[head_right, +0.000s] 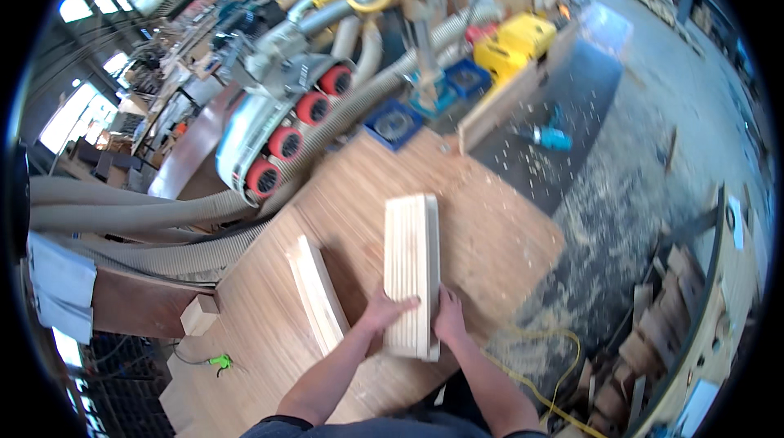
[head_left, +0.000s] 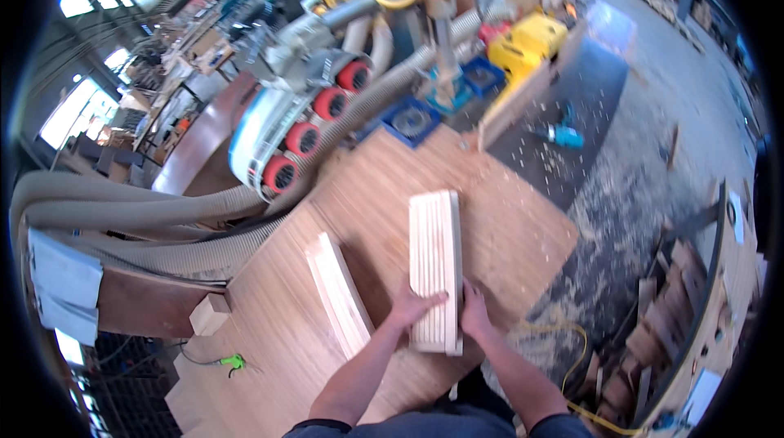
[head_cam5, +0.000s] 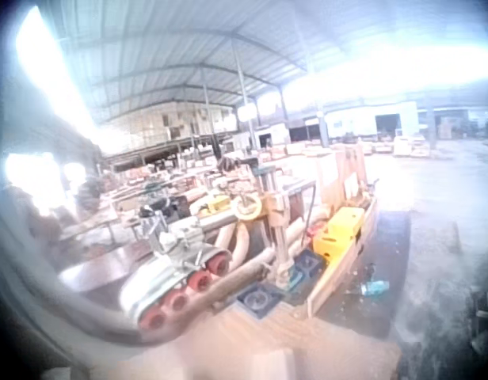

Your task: The person uses a handheld router to cut grooves into a stack of wooden planks on a workbench. They apply glue to the grooves and continue routing the wood pieces.

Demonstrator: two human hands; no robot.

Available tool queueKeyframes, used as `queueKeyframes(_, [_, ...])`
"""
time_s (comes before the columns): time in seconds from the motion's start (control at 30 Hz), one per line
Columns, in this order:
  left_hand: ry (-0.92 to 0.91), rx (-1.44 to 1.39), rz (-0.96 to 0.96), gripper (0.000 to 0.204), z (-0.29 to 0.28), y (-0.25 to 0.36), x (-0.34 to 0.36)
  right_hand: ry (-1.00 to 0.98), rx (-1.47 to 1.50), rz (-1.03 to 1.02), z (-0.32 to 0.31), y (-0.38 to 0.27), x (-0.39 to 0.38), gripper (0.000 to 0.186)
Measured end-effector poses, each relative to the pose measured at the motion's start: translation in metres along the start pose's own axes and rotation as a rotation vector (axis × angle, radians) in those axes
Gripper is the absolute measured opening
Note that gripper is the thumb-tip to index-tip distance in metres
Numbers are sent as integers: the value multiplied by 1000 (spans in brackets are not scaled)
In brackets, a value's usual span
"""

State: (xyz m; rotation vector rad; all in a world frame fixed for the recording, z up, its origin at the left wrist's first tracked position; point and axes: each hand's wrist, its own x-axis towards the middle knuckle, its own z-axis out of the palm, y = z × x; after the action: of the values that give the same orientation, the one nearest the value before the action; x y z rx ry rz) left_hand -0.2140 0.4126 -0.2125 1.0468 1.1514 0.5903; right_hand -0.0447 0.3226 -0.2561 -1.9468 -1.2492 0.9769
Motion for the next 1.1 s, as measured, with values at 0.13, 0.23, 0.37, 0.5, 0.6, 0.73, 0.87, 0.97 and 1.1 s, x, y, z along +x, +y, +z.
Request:
queueKeyframes(0.13, [-133,-29,74,111,4,0,6,26,-28,91,-16,-16,-2,75])
queueKeyframes(0.23, [-82,26,49,106,4,-10,20,96,58,33,-26,-12,-1,79])
queueKeyframes(0.37, [-146,-51,-160,91,23,20,3,187,154,118,-23,36,-2,68])
queueKeyframes(0.5, [-77,-17,37,86,32,13,-1,188,-176,24,-33,33,-1,56])
queueKeyframes(0.6, [-54,47,6,86,37,23,-2,182,97,56,-30,37,1,51])
queueKeyframes(0.73, [-58,52,-21,87,22,16,-4,160,159,89,-21,21,-2,53])
queueKeyframes(0.87, [-101,45,-44,81,20,11,2,135,202,112,-28,20,-6,53])
queueKeyframes(0.97, [-125,82,-71,82,23,19,-1,144,193,92,-28,21,-6,51])
queueKeyframes(1.1, [-139,159,-58,86,37,23,2,168,187,69,-28,24,-6,44])
